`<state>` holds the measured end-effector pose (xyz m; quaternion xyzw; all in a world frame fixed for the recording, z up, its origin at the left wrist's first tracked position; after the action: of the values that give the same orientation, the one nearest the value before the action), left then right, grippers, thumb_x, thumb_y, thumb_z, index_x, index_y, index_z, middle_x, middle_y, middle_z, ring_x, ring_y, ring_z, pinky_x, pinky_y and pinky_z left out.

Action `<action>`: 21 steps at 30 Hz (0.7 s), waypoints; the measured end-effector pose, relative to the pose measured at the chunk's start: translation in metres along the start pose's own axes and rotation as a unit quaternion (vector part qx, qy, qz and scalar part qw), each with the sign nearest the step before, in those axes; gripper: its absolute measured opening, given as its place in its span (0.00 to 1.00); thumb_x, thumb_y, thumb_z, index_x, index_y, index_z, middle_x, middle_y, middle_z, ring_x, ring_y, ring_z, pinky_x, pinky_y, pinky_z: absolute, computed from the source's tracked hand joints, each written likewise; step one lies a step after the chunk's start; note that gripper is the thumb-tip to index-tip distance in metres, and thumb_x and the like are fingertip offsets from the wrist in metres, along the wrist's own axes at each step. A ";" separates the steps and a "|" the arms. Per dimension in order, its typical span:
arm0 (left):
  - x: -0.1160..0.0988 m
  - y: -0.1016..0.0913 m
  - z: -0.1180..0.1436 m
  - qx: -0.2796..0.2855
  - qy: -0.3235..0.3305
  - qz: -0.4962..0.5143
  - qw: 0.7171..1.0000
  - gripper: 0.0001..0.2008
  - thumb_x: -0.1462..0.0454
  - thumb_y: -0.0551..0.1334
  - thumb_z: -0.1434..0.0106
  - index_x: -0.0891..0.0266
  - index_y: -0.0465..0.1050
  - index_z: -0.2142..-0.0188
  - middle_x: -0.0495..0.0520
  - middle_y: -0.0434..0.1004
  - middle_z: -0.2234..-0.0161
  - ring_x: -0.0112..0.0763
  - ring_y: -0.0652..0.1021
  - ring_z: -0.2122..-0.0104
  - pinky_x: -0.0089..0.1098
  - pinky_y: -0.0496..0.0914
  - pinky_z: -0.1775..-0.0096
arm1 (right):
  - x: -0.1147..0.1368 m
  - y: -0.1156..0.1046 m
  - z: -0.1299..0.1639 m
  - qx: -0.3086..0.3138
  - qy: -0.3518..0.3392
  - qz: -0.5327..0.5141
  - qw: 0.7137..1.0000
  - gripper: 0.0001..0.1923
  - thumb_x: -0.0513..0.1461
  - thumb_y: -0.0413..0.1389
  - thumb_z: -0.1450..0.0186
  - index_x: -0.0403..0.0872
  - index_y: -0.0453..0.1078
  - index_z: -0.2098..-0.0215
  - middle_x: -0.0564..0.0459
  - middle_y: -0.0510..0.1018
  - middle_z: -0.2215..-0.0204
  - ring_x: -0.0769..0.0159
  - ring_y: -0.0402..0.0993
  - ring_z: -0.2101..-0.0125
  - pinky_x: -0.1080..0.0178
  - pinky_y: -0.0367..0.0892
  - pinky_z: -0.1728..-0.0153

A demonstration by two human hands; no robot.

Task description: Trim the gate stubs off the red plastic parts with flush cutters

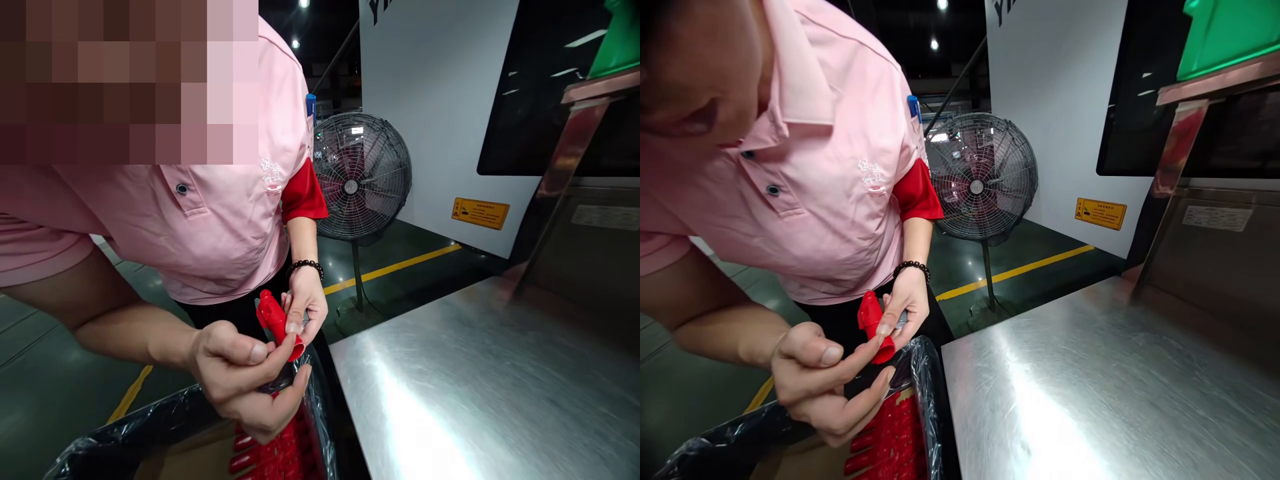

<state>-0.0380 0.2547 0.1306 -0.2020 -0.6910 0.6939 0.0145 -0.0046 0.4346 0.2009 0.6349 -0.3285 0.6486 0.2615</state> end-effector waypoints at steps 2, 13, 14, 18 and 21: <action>0.000 0.008 0.008 0.071 -0.028 0.032 0.997 0.12 0.59 0.58 0.38 0.43 0.81 0.68 0.47 0.85 0.57 0.45 0.74 0.42 0.35 0.75 0.50 | -0.004 -0.004 -0.003 0.009 0.005 -0.012 1.000 0.23 0.53 0.54 0.26 0.41 0.71 0.52 0.54 0.78 0.68 0.71 0.78 0.76 0.72 0.74 0.78; -0.106 0.018 0.023 -0.455 0.162 -0.440 0.757 0.24 0.74 0.48 0.35 0.51 0.74 0.78 0.43 0.85 0.72 0.15 0.67 0.38 0.15 0.63 0.46 | -0.005 0.000 -0.015 0.079 0.053 0.049 0.994 0.22 0.53 0.51 0.24 0.45 0.71 0.47 0.48 0.80 0.59 0.64 0.80 0.64 0.61 0.79 0.64; -0.111 0.023 0.025 -0.522 0.197 -0.507 0.657 0.22 0.74 0.51 0.38 0.51 0.69 0.83 0.43 0.82 0.79 0.12 0.65 0.38 0.10 0.63 0.50 | -0.004 0.000 -0.015 0.077 0.050 0.055 0.994 0.22 0.53 0.51 0.25 0.45 0.72 0.48 0.48 0.80 0.59 0.64 0.81 0.63 0.61 0.79 0.63; -0.086 0.022 0.024 -0.651 0.158 -0.603 0.433 0.30 0.67 0.50 0.38 0.50 0.42 0.94 0.49 0.59 0.95 0.13 0.75 0.47 0.05 0.62 0.68 | -0.008 0.001 -0.020 0.058 0.052 0.076 0.994 0.25 0.54 0.49 0.24 0.42 0.71 0.49 0.48 0.80 0.61 0.67 0.81 0.67 0.63 0.79 0.66; -0.062 -0.003 0.030 -0.727 0.059 -0.634 0.256 0.32 0.58 0.42 0.35 0.54 0.23 0.91 0.55 0.31 0.99 0.15 0.80 0.70 0.08 0.50 0.82 | -0.012 -0.001 -0.022 0.030 0.062 0.086 0.994 0.27 0.54 0.45 0.23 0.39 0.70 0.50 0.49 0.80 0.63 0.71 0.79 0.72 0.63 0.78 0.70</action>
<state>0.0094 0.2079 0.1489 0.3354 -0.8086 -0.3463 0.3373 -0.0180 0.4528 0.1891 0.5706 -0.3458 0.7161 0.2050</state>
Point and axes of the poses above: each hand's wrist, its own z-axis away from the middle knuckle, its own y-axis out of the palm, x = y × z, the point moved 8 cm from there along -z, towards the middle knuckle
